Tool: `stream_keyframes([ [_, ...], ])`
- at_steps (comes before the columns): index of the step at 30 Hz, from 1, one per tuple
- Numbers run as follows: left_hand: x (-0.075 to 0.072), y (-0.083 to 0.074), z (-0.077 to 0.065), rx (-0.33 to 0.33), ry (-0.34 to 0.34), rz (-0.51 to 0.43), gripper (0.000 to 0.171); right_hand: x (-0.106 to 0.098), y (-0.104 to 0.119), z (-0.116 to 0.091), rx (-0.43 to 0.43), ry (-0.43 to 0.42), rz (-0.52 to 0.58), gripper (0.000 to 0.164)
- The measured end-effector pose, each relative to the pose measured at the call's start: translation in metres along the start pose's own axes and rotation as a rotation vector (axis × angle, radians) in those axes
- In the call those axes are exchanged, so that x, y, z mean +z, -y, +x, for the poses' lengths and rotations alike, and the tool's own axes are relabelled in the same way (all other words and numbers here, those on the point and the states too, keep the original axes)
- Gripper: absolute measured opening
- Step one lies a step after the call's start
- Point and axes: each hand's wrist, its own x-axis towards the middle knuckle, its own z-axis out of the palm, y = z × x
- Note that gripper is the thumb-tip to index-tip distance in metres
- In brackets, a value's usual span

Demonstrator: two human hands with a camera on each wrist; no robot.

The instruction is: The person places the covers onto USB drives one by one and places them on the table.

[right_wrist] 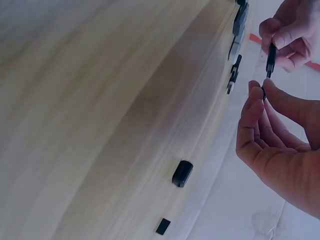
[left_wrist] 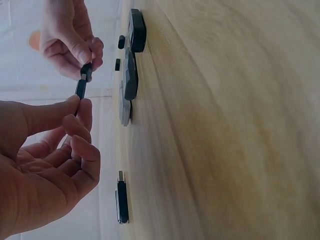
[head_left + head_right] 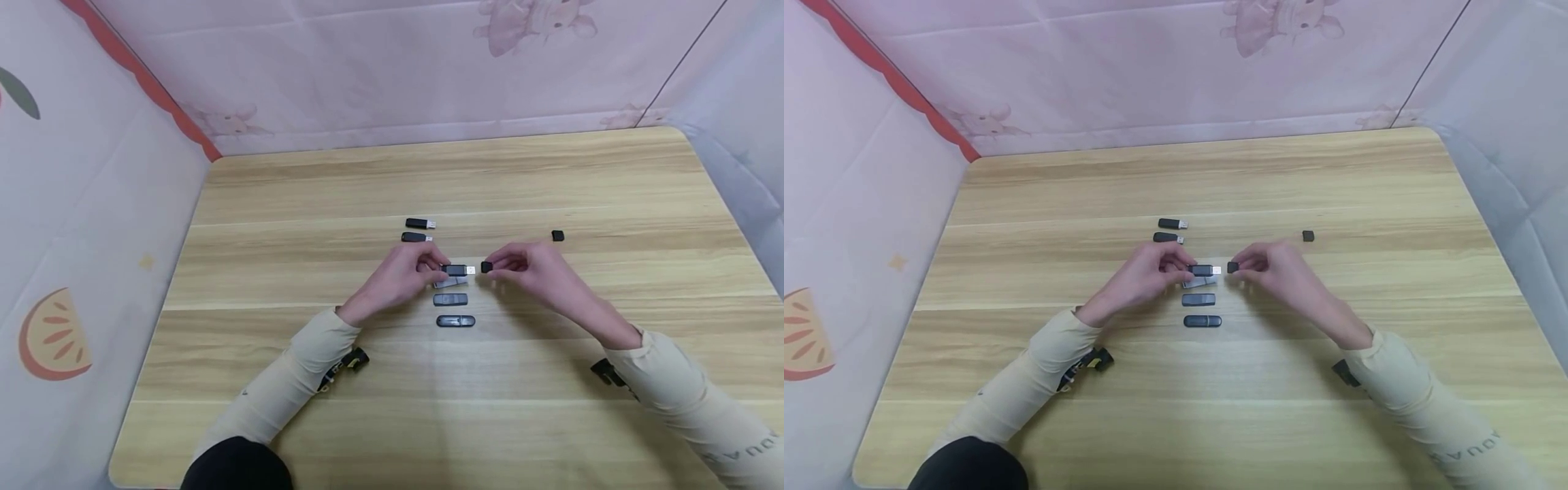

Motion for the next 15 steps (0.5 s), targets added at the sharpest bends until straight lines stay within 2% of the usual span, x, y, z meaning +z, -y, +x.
stream_keyframes([
  [6, 0.001, 0.001, 0.001, -0.006, 0.032, -0.021, 0.015, 0.005, 0.005, -0.001, 0.02, 0.024, 0.017, 0.022],
  [15, 0.002, 0.001, 0.001, 0.035, 0.037, -0.026, 0.011, 0.012, 0.009, -0.002, 0.018, 0.041, 0.062, 0.02],
])
